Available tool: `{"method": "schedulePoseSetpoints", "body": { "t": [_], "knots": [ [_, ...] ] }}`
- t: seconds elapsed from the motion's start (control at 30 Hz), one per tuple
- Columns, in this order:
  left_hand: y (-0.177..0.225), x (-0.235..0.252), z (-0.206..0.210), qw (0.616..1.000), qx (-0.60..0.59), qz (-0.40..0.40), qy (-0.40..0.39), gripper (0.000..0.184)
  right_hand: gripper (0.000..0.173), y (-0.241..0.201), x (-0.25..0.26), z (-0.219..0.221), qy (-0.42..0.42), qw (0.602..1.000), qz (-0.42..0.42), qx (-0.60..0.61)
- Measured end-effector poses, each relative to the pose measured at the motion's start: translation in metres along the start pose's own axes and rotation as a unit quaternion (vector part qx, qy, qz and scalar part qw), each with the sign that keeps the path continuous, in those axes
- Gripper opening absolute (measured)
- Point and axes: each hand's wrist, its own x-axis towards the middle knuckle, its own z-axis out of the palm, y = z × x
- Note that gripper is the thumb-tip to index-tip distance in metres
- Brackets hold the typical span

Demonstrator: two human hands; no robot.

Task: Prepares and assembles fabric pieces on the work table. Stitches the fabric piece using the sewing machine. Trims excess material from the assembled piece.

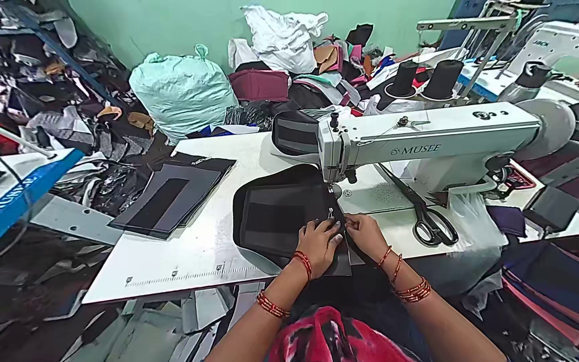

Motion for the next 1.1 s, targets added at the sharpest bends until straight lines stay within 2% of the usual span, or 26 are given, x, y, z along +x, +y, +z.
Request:
{"method": "schedulePoseSetpoints", "body": {
  "t": [0.07, 0.43, 0.67, 0.77, 0.97, 1.1],
  "knots": [
    [0.003, -0.001, 0.001, 0.999, -0.047, 0.004, 0.015, 0.051, 0.033, 0.002, 0.0, 0.003, -0.004, 1.0, -0.006, 0.017],
    [0.011, 0.005, 0.008, 0.994, 0.092, -0.033, -0.05, 0.053, 0.038, 0.013, 0.006, -0.004, -0.049, 0.995, -0.008, 0.09],
    [0.011, 0.006, 0.004, 0.996, 0.065, -0.024, -0.05, 0.052, 0.037, 0.016, 0.005, -0.007, -0.064, 0.991, -0.021, 0.115],
    [0.014, 0.005, 0.007, 0.993, 0.095, -0.032, -0.065, 0.054, 0.038, 0.016, 0.005, -0.009, -0.081, 0.989, -0.018, 0.12],
    [0.016, 0.005, 0.009, 0.987, 0.139, -0.023, -0.078, 0.075, 0.041, 0.0, 0.0, -0.013, -0.098, 0.994, -0.032, -0.021],
    [0.013, 0.007, -0.001, 0.987, 0.127, -0.006, -0.103, 0.073, 0.041, -0.019, -0.004, -0.012, -0.13, 0.98, -0.038, -0.148]
  ]
}}
